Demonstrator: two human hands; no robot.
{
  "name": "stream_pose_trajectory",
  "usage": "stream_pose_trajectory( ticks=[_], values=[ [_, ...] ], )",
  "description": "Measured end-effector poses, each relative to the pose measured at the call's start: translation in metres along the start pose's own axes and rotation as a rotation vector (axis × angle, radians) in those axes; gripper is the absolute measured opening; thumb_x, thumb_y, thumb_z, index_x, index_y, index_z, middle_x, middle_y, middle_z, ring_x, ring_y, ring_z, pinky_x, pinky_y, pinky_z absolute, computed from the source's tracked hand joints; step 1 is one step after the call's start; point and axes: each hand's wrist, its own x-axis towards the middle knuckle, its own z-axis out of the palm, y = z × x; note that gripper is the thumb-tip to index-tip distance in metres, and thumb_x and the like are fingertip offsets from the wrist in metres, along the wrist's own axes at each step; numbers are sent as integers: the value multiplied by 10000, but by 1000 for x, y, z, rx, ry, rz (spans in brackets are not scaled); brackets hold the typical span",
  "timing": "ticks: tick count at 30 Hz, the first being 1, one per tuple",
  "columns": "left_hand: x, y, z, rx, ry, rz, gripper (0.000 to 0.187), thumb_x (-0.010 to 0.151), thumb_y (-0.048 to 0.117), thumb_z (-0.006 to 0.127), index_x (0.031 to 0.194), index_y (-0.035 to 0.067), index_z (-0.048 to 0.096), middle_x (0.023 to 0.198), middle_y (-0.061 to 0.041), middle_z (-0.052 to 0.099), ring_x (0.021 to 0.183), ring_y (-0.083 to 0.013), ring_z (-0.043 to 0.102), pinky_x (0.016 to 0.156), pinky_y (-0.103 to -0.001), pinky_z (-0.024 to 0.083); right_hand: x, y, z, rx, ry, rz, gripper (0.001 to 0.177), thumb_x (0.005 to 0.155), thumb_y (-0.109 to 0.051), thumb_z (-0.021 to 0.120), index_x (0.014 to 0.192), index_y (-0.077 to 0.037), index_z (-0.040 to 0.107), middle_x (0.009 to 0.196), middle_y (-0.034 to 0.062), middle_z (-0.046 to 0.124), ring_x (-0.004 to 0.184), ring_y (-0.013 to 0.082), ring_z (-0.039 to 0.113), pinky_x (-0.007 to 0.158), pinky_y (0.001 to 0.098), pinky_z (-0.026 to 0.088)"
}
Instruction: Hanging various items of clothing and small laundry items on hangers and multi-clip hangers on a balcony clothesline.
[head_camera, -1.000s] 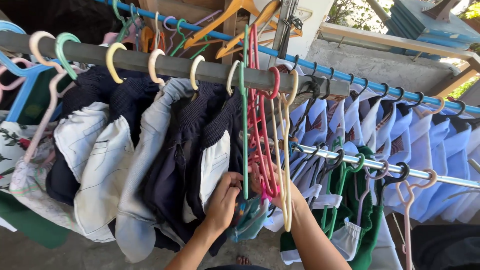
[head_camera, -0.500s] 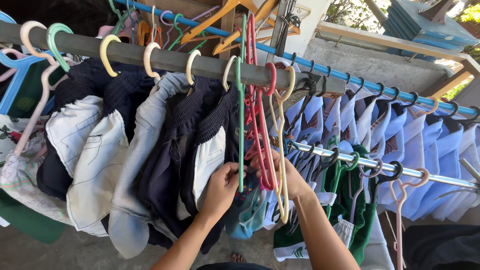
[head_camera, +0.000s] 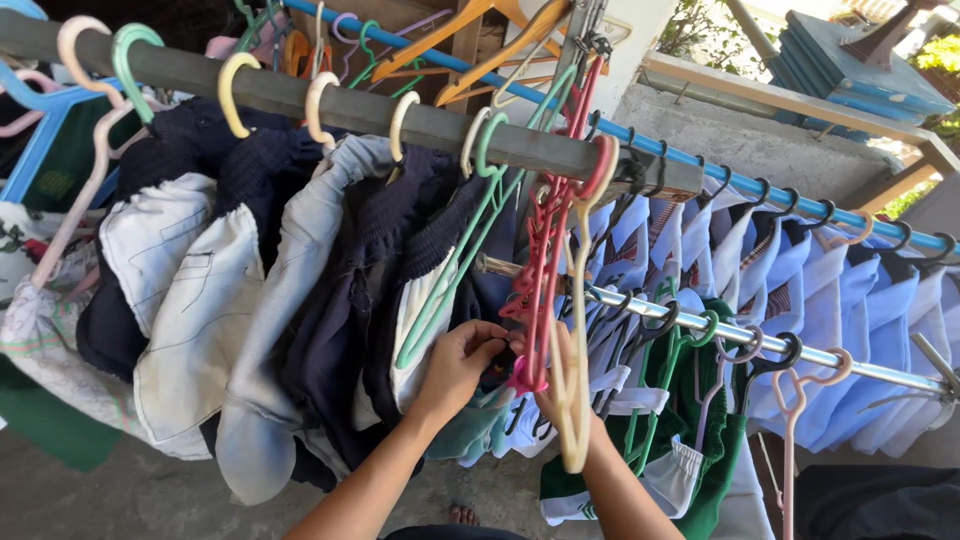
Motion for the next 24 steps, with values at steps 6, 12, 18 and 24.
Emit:
stream_pose_trajectory(
  ticks=[6, 12, 18, 24],
  values=[
    [-7, 0, -5, -55, 1, 40, 73, 952, 40, 657, 989, -2, 703, 826, 16, 681, 767, -44, 626, 701, -216, 509, 11, -17, -21, 151, -170, -77, 439, 954, -37, 600, 1380, 19, 505, 1339, 185, 615, 1080, 279, 723, 892, 369, 586],
    [-18, -9, -6, -70, 62, 20, 86, 993, 67, 664, 1007, -3, 712, 777, 6, 575, 681, -50, 459, 580, -225, 355, 25, -43, -25, 136, -254, 157, 426, 975, -8, 522, 1399, 28, 518, 1185, 149, 703, 1017, 248, 761, 834, 339, 591],
    [-1, -45, -4, -460, -10, 39, 108, 1005, 67, 634, 1081, 14, 690, 856, 15, 634, 701, -30, 495, 610, -200, 385, 22, -45, -23, 146, -184, 99, 287, 965, -66, 604, 1231, 43, 603, 1061, 129, 745, 950, 237, 775, 815, 332, 594],
    [-6, -10, -7, -426, -129, 52, 111, 1007, 62, 628, 1063, -25, 670, 912, -44, 693, 838, -93, 643, 738, -222, 500, 28, -47, -24, 166, -225, 237, 256, 963, -125, 639, 1179, 12, 639, 978, 114, 762, 894, 196, 787, 771, 316, 601]
  ],
)
